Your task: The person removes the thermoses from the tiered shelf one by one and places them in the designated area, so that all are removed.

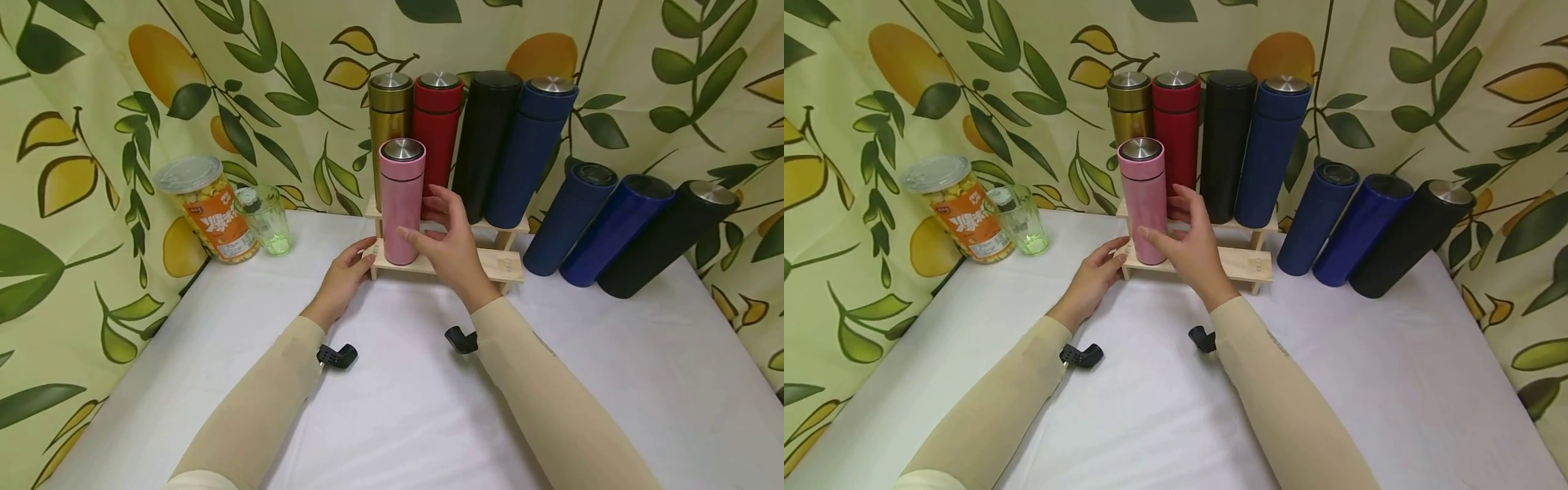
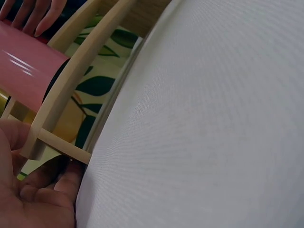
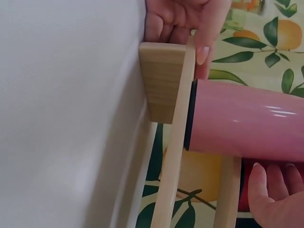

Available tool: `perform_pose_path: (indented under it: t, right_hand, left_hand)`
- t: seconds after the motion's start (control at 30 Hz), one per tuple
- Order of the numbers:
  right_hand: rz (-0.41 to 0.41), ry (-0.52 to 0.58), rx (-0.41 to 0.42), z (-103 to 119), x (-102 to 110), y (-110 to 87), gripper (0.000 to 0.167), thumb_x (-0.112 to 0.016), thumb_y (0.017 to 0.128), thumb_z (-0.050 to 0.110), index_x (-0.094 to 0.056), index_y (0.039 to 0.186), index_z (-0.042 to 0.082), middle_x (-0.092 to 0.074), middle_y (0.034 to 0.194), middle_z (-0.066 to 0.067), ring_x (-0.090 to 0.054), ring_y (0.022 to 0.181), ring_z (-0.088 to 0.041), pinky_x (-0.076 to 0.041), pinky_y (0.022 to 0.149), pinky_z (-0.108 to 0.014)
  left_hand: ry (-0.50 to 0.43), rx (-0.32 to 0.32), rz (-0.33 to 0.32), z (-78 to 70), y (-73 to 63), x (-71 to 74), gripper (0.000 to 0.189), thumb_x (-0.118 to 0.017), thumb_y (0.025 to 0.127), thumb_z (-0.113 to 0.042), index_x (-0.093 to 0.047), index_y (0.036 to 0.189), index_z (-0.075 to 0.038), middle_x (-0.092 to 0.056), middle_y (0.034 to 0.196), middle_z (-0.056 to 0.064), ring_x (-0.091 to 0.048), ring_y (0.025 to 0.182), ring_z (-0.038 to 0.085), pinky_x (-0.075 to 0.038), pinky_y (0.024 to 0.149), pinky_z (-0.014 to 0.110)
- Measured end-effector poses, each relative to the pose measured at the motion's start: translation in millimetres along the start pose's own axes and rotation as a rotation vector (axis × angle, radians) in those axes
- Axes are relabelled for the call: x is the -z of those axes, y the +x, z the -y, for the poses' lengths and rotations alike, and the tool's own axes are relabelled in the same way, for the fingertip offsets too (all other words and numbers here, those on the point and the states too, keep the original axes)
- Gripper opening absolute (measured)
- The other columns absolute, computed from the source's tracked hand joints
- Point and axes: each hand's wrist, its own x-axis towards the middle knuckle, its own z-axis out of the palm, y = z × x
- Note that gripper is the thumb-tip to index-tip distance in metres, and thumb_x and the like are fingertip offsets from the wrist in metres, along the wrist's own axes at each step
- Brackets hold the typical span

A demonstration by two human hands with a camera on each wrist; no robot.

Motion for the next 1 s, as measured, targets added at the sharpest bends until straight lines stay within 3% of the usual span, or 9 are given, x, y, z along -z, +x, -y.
perform_pose_path:
  t: [0.37,0.63,1.0]
  right_hand:
    - [-0.060,0.030,0.036,4,-18,13.1,0.079,-0.088,0.094,0.010,-0.044,0.159,0.009,-0.057,0.144,-0.011,-0.057,0.123,-0.028,-0.053,0.105,-0.053]
    - [-0.111,-0.086,0.034,4,-27,15.5,0.077,-0.088,0.095,0.011,-0.046,0.159,0.009,-0.054,0.147,-0.009,-0.059,0.125,-0.024,-0.054,0.103,-0.042]
    - [-0.114,-0.097,0.020,6,-28,10.5,0.072,-0.087,0.096,0.009,-0.048,0.157,0.009,-0.060,0.145,-0.010,-0.061,0.122,-0.025,-0.055,0.105,-0.045]
  left_hand:
    - [0.018,-0.005,0.003,-2.4,1.8,-0.1,0.047,-0.060,0.115,-0.020,-0.055,0.161,-0.017,-0.053,0.161,0.012,-0.059,0.138,0.026,-0.052,0.111,0.040]
    - [0.019,-0.012,0.004,-2.6,2.9,0.8,0.047,-0.058,0.115,-0.019,-0.054,0.162,-0.016,-0.049,0.164,0.012,-0.057,0.139,0.027,-0.052,0.112,0.041]
    - [0.003,0.001,-0.001,0.1,1.4,0.5,0.047,-0.059,0.115,-0.018,-0.054,0.162,-0.015,-0.047,0.165,0.012,-0.056,0.141,0.027,-0.051,0.112,0.041]
